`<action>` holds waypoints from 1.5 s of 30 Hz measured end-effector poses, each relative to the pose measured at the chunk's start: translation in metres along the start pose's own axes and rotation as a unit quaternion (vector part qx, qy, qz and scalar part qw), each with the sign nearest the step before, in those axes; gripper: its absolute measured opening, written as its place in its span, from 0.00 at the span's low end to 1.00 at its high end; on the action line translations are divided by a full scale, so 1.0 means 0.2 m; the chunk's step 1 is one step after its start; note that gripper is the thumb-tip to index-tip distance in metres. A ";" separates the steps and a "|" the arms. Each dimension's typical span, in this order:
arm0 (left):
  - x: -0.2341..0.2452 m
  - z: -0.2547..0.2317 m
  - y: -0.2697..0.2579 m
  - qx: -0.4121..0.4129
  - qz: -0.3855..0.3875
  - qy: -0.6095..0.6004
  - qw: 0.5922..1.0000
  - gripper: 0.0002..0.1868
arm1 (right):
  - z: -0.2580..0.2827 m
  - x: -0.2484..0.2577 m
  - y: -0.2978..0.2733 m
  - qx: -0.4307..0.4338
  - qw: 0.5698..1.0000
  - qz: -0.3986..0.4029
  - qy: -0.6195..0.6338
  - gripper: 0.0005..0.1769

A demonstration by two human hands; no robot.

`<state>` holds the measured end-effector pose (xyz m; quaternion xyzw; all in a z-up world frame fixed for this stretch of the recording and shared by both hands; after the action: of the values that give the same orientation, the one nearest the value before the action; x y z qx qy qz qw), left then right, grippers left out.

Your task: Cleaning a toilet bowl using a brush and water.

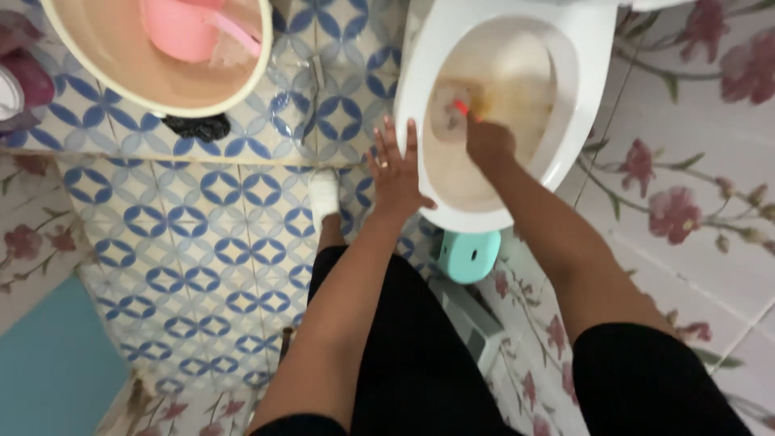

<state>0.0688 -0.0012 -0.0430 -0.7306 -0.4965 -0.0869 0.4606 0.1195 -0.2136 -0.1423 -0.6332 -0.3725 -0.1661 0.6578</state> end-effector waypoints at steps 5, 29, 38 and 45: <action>0.00 -0.05 -0.03 -0.012 0.006 0.011 1.000 0.91 | -0.35 -0.41 -0.02 0.004 0.998 -0.056 0.029 0.16; 0.03 -0.04 -0.05 -0.007 0.014 0.016 1.000 0.91 | -0.26 -0.20 -0.18 -0.063 0.979 0.038 0.189 0.17; 0.03 -0.05 -0.06 -0.005 0.019 0.018 1.000 0.91 | -0.24 -0.05 -0.39 -0.117 0.960 0.074 0.243 0.30; 0.03 -0.05 -0.04 0.006 0.024 0.024 0.999 0.92 | -0.26 -0.03 -0.28 -0.112 0.951 0.089 0.276 0.25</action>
<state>0.0685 -0.0044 -0.0283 -0.7369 -0.4685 -0.0904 0.4789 0.0913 -0.2735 -0.1027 -0.6630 -0.0977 -0.3158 0.6716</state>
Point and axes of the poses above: each hand's wrist, its own y-axis towards the middle knuckle, its own x-axis out of the back of the hand, z = x × y, the point moved 8 cm from there along y, towards the middle knuckle, and after that the axes turned 1 degree about -z, right-handed, at the moved point
